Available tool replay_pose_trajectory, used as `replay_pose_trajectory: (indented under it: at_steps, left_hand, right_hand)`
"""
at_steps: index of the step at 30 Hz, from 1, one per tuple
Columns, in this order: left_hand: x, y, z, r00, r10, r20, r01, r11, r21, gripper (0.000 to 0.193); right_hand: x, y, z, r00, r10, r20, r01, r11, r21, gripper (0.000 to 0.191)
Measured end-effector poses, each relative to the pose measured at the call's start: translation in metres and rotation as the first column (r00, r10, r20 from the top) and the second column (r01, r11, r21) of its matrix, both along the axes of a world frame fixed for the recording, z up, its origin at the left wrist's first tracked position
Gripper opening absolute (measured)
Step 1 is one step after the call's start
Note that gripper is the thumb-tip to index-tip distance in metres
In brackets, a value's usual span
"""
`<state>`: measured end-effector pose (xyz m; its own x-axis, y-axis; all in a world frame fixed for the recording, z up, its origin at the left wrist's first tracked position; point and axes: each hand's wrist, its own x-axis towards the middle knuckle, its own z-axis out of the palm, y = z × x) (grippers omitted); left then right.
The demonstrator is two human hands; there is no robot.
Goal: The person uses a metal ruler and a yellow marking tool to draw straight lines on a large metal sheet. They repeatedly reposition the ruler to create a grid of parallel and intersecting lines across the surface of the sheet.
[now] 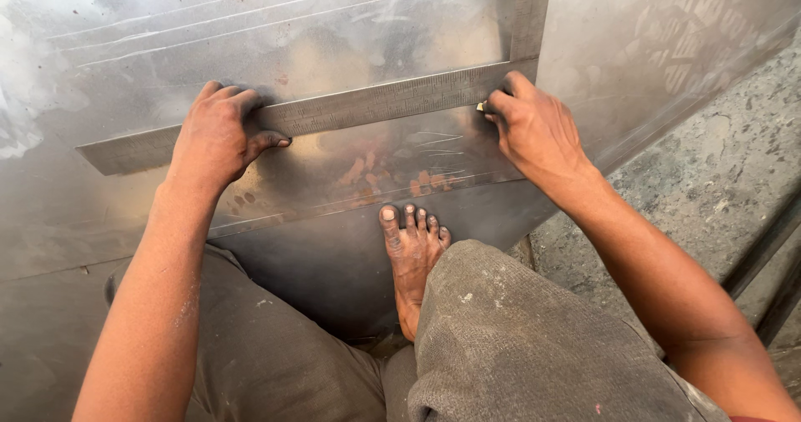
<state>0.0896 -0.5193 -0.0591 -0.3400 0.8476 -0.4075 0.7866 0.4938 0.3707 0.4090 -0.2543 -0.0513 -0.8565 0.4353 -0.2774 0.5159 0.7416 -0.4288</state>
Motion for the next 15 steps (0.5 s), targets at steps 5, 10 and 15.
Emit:
replay_pose_trajectory:
  at_steps: [5, 10, 15]
  left_hand:
    - [-0.005, 0.003, 0.005, 0.999, -0.011, 0.031, 0.011, 1.0, -0.013, 0.058]
    - [-0.003, 0.004, 0.009, 0.998, 0.018, 0.053, -0.021, 0.998, 0.059, 0.059]
    - [-0.001, 0.004, 0.009, 0.999, 0.021, 0.034, -0.022, 1.0, 0.019, 0.058]
  right_hand:
    - [0.015, -0.014, 0.013, 0.877, 0.201, 0.436, -0.034, 0.932, -0.36, 0.015]
    - [0.018, -0.018, 0.008, 0.963, -0.24, -0.123, 0.207, 0.951, -0.231, 0.018]
    - [0.006, -0.016, 0.001, 0.929, -0.307, -0.206, 0.277, 0.947, -0.165, 0.018]
